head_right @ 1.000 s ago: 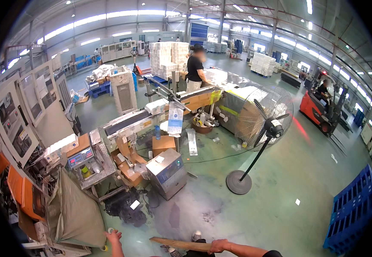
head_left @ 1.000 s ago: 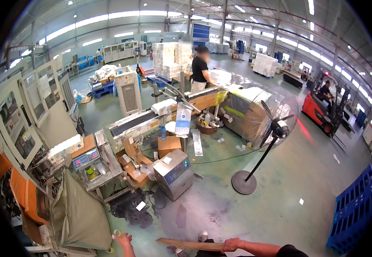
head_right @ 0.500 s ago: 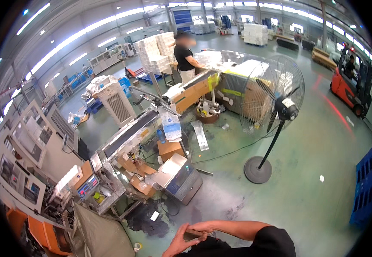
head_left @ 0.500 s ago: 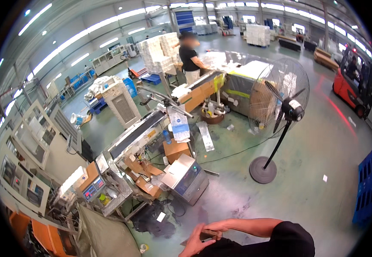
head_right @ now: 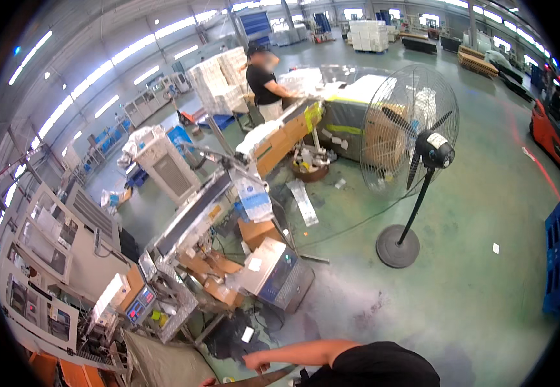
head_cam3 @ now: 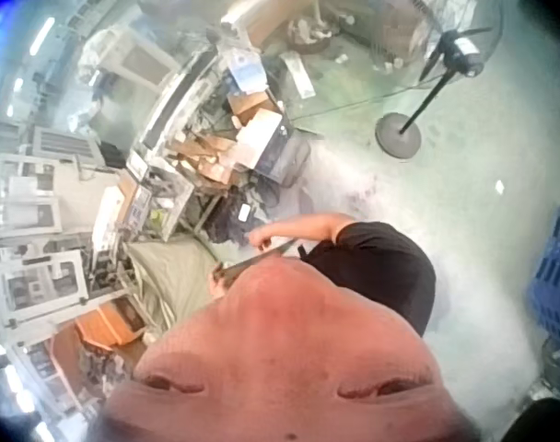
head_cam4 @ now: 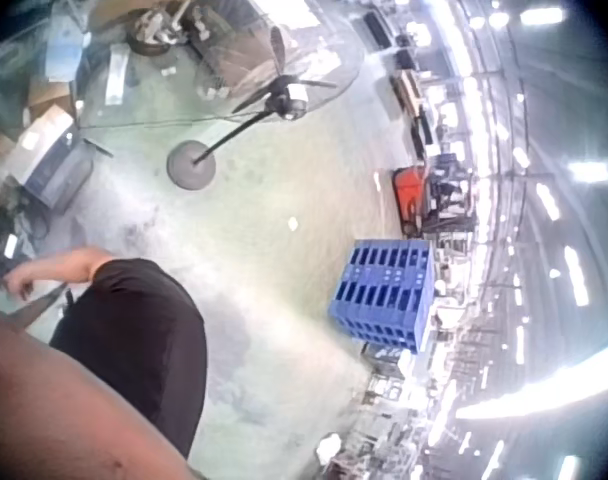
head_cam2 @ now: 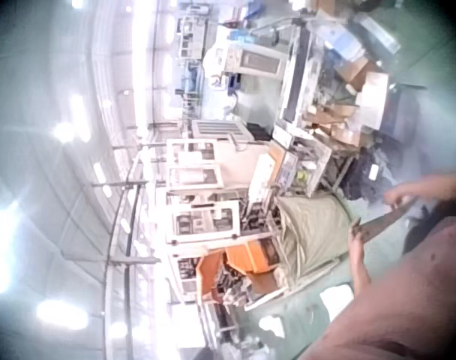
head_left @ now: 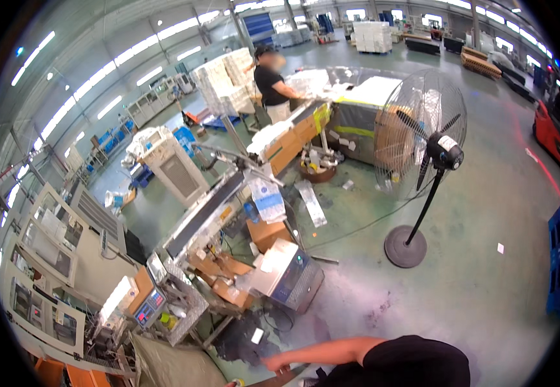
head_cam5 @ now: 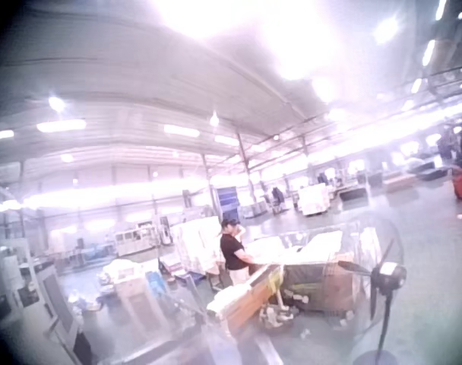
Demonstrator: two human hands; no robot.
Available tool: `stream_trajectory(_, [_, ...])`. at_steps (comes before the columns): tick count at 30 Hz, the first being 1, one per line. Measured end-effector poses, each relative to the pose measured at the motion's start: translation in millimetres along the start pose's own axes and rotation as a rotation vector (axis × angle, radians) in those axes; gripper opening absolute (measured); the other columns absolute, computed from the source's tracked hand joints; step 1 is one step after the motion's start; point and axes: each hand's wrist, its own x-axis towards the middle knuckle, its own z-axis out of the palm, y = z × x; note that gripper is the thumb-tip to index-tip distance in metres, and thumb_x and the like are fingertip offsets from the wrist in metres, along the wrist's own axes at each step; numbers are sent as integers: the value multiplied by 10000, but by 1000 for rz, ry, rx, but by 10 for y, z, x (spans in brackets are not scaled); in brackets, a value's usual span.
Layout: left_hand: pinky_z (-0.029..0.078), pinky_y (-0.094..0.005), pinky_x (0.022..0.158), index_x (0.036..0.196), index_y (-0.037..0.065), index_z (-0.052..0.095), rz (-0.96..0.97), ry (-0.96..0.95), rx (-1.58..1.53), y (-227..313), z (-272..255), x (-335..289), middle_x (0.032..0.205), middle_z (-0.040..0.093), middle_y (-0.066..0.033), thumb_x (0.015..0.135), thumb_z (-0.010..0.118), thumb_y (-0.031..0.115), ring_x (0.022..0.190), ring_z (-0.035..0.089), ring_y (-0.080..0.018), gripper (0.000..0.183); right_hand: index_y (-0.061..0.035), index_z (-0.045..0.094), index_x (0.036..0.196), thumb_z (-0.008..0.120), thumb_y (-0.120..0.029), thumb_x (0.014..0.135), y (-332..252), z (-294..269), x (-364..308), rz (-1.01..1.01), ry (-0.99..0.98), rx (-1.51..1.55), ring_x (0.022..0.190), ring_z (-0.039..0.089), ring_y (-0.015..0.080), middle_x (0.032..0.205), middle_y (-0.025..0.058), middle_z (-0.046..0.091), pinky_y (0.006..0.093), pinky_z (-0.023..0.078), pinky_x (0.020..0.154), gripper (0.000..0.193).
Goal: The person wipes a metal surface with a cloth, then walks to collect scattered hardware and debris from the floor. They gather white foam pieces and a wooden plank, carry them to a workbench, and hand the foam to another person. The person then picks up a metal sheet and walks toward a machine.
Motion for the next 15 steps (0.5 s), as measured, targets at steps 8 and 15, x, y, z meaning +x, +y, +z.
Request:
stream_trajectory(8, [426, -313, 600, 782, -10, 584, -33, 379, 572, 471, -1072, -830, 655, 568, -59, 868, 564, 218, 658, 488, -127, 244, -104, 247, 1436, 425, -208, 857, -97, 5, 133, -204, 343, -345, 602, 515, 281, 860, 238, 623, 439, 423, 551, 615])
stream_trajectory(15, [450, -291, 707, 834, 2, 621, 42, 573, 343, 20, -1460, -96, 765, 625, -64, 856, 575, 148, 741, 547, -145, 154, -85, 243, 1454, 467, -225, 844, 307, -341, 791, -201, 469, -621, 807, 597, 327, 962, 224, 639, 458, 465, 729, 664])
